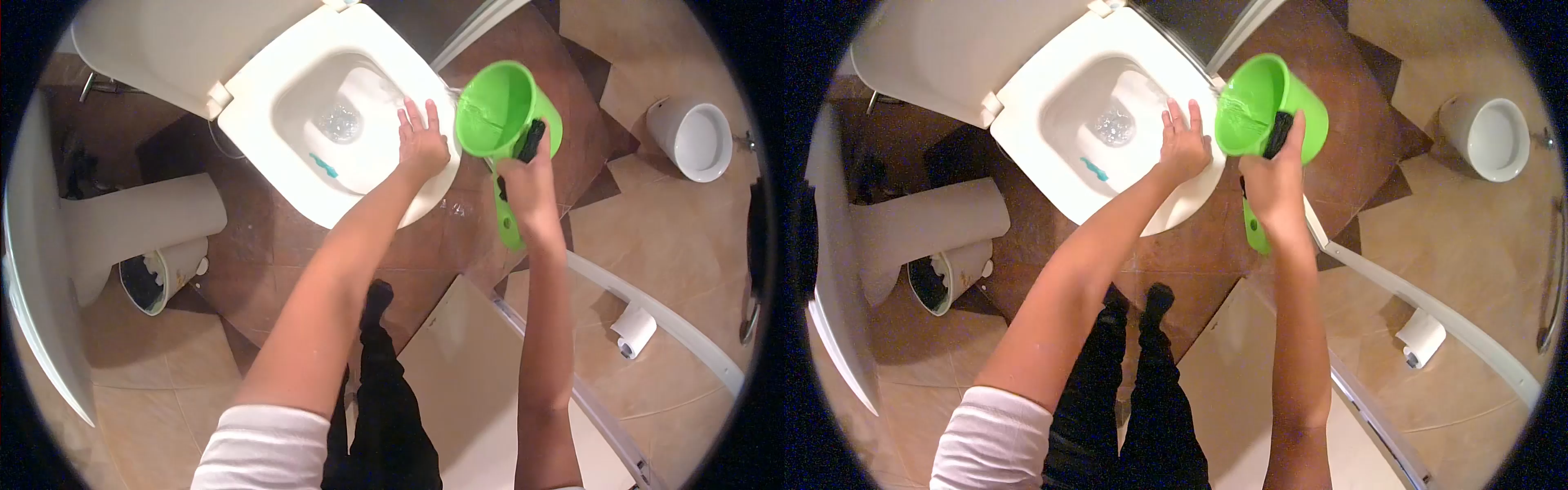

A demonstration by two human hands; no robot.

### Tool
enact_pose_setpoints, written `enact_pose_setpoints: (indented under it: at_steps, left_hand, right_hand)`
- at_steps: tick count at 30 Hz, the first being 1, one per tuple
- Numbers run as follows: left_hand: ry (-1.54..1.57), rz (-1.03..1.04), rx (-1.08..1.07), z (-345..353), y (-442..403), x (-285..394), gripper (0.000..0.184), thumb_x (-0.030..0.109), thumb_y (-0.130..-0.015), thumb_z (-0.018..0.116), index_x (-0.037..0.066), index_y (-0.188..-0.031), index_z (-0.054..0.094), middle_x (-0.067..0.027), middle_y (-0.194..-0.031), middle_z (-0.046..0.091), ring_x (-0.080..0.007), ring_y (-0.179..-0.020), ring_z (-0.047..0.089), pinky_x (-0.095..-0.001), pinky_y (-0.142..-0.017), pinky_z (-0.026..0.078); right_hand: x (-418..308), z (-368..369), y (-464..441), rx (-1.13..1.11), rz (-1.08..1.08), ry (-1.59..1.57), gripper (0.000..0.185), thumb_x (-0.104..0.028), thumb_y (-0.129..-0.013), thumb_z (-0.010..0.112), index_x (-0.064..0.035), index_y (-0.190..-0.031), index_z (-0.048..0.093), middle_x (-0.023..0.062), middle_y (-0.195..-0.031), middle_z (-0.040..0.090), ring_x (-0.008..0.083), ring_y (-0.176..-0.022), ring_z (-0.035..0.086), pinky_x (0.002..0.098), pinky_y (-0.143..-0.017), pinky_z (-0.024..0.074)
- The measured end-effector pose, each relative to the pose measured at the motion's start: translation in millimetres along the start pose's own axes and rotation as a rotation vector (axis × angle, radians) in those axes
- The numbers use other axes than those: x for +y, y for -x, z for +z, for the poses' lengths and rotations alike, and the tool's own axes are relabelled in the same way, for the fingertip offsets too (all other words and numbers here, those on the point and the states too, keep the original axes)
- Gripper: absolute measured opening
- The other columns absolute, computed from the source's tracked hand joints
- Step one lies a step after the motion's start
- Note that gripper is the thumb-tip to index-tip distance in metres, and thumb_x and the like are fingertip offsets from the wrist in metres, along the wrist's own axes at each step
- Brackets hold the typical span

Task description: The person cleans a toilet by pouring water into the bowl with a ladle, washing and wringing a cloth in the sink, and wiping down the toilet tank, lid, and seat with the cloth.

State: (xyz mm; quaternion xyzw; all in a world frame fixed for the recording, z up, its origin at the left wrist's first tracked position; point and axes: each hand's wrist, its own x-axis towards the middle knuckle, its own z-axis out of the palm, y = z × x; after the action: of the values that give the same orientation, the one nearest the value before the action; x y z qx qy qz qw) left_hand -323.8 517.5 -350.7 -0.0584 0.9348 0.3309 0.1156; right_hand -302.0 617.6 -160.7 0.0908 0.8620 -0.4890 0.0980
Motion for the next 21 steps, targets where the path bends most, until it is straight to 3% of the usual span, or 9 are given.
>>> enact_pose_setpoints:
  at_steps: [3,6,11,13,15,16,18,20,21]
  left_hand:
    - [-0.044,0.281,0.076,8.9,13.2,-18.7,0.071,0.029,-0.089,0.046,-0.007,-0.14,0.013,-0.0378,-0.142,0.001,-0.0549,-0.13,0.012,-0.0484,-0.108,0.021]
    - [-0.048,0.303,0.015,7.7,47.3,-35.9,0.069,0.03,-0.089,0.05,-0.007,-0.139,0.019,-0.033,-0.145,0.003,-0.0433,-0.134,0.018,-0.045,-0.108,0.023]
    - [-0.071,0.12,-0.34,-24.4,91.2,-63.1,0.053,0.037,-0.089,0.047,-0.005,-0.121,0.044,-0.023,-0.14,0.032,-0.0386,-0.117,0.046,-0.0466,-0.095,0.04]
    - [-0.043,0.133,-0.353,-29.8,85.9,-76.3,0.049,0.034,-0.088,0.048,-0.004,-0.118,0.047,-0.022,-0.133,0.041,-0.0381,-0.111,0.05,-0.0452,-0.092,0.043]
    - [-0.017,0.151,-0.367,-34.6,75.7,-90.4,0.045,0.031,-0.087,0.048,-0.004,-0.116,0.051,-0.0211,-0.125,0.051,-0.0376,-0.105,0.054,-0.0437,-0.09,0.045]
    - [0.033,0.143,-0.461,-38.5,70.3,-96.4,0.04,0.03,-0.086,0.049,-0.002,-0.108,0.056,-0.0229,-0.116,0.055,-0.0374,-0.102,0.056,-0.0437,-0.087,0.047]
    - [0.115,0.126,-0.503,-47.6,55.3,-107.5,0.03,0.026,-0.081,0.055,0.0,-0.092,0.066,-0.0259,-0.091,0.063,-0.0389,-0.09,0.061,-0.0423,-0.081,0.05]
    - [0.275,0.199,-0.372,-62.9,26.9,-121.4,0.034,0.027,-0.082,0.058,-0.006,-0.088,0.065,-0.0211,-0.083,0.066,-0.0251,-0.08,0.067,-0.0383,-0.072,0.053]
    - [0.59,-0.094,-0.391,-91.7,10.8,-110.7,0.035,0.027,-0.087,0.053,-0.007,-0.088,0.064,-0.0167,-0.079,0.067,-0.0192,-0.078,0.066,-0.0374,-0.067,0.053]
  right_hand:
    - [-27.4,-17.0,8.5,-0.012,0.058,-0.078,0.077,0.001,-0.069,0.05,0.0021,-0.14,0.019,0.0143,-0.094,0.058,0.018,-0.078,0.058,0.0273,-0.068,0.0473]
    - [-41.9,-30.7,28.4,-0.163,0.338,-0.236,0.079,-0.005,-0.066,0.052,-0.0073,-0.141,0.026,0.008,-0.086,0.055,0.0141,-0.07,0.055,0.0263,-0.058,0.0461]
    - [-6.7,-3.6,82.9,-0.101,0.209,-0.195,0.083,0.002,-0.067,0.05,-0.0114,-0.144,0.024,0.0067,-0.101,0.055,0.0144,-0.074,0.055,0.0267,-0.064,0.048]
    - [-28.9,15.0,101.2,-0.231,0.378,-0.153,0.084,0.005,-0.067,0.05,-0.0116,-0.145,0.022,0.0149,-0.117,0.052,0.0253,-0.099,0.056,0.0318,-0.084,0.0463]
    - [-4.3,47.2,114.3,-0.228,0.024,0.157,0.084,0.003,-0.068,0.051,-0.0117,-0.145,0.022,0.0244,-0.131,0.04,0.0372,-0.124,0.04,0.0378,-0.101,0.0342]
    - [-15.0,58.9,115.6,-0.28,0.08,0.128,0.083,0.003,-0.068,0.051,-0.011,-0.144,0.023,0.0315,-0.138,0.026,0.0439,-0.134,0.019,0.0407,-0.109,0.0197]
    - [-21.3,78.6,100.8,-0.257,0.07,0.096,0.081,0.002,-0.069,0.052,-0.0091,-0.144,0.023,0.0297,-0.135,0.032,0.0408,-0.128,0.031,0.0396,-0.106,0.0265]
    - [-44.0,91.3,71.6,-0.197,0.132,-0.084,0.078,0.0,-0.07,0.053,-0.0055,-0.143,0.024,0.024,-0.123,0.045,0.0322,-0.109,0.049,0.036,-0.093,0.0393]
    - [-64.6,93.6,50.9,-0.158,0.2,-0.234,0.077,-0.001,-0.071,0.054,-0.0038,-0.143,0.025,0.0201,-0.115,0.053,0.0267,-0.097,0.057,0.0336,-0.085,0.0452]
